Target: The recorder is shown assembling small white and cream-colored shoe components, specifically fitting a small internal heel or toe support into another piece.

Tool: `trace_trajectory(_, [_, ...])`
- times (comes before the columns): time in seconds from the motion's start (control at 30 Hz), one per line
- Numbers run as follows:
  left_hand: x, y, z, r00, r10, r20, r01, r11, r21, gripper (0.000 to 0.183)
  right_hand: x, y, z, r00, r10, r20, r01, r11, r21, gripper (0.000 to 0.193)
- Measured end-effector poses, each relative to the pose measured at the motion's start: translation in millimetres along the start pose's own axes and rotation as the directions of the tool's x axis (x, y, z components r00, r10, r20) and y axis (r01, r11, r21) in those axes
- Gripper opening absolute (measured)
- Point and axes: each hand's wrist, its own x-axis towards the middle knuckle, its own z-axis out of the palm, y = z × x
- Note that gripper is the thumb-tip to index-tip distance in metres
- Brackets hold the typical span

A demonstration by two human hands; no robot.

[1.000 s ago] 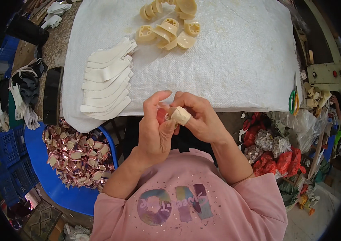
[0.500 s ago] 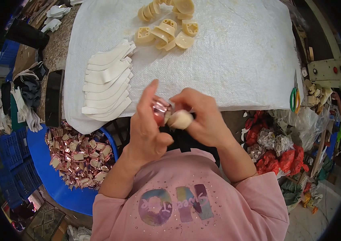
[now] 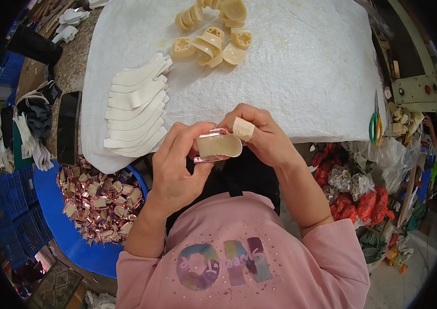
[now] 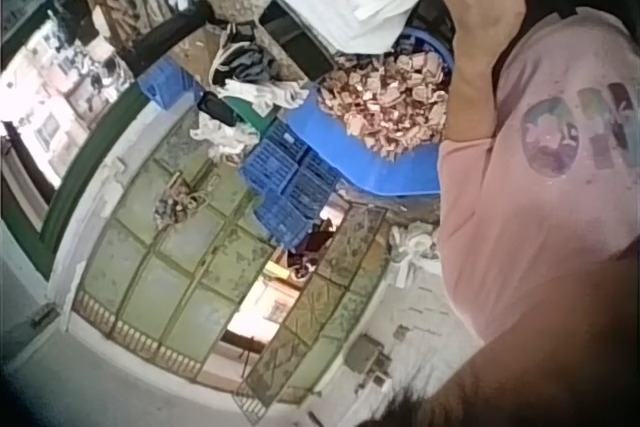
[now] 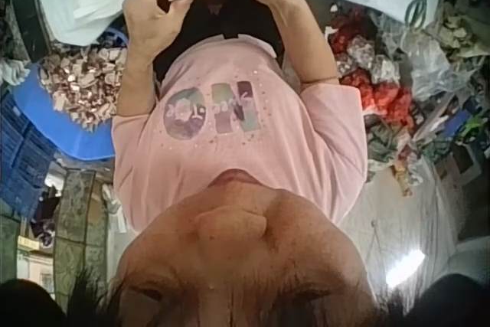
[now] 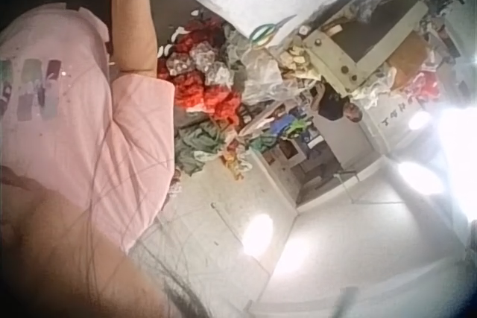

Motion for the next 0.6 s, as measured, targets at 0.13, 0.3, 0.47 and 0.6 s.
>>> trace_trajectory(0.13, [2.6, 10.8, 0.9, 0.995, 0.103, -0.006, -0.102, 0.989, 0.106, 0.041, -2.3, -15.1, -3.3, 0.992, -0.083, 0.095, 0.103, 0.967, -0.231, 0.019])
trace_trajectory(0.3, [7.2, 2.0, 13.5, 0.992, 0.091, -0.092, -0.086, 0.995, 0.057, 0.042, -3.5, -1.7, 6.4, 0.972, -0.227, -0.055, 0.182, 0.886, -0.426, 0.014])
trace_trajectory(0.47, [7.7, -3.7, 18.5, 0.967, 0.192, -0.17, -0.164, 0.973, 0.164, 0.048, -6.1, 14.7, 5.0, 0.991, -0.132, -0.022, 0.134, 0.968, 0.212, 0.015])
trace_trajectory(0.6, [6.6, -2.7, 23.3, 0.963, 0.224, -0.148, -0.199, 0.966, 0.166, 0.049, -8.7, 22.9, 6.3, 0.984, -0.176, -0.004, 0.173, 0.963, 0.205, 0.016])
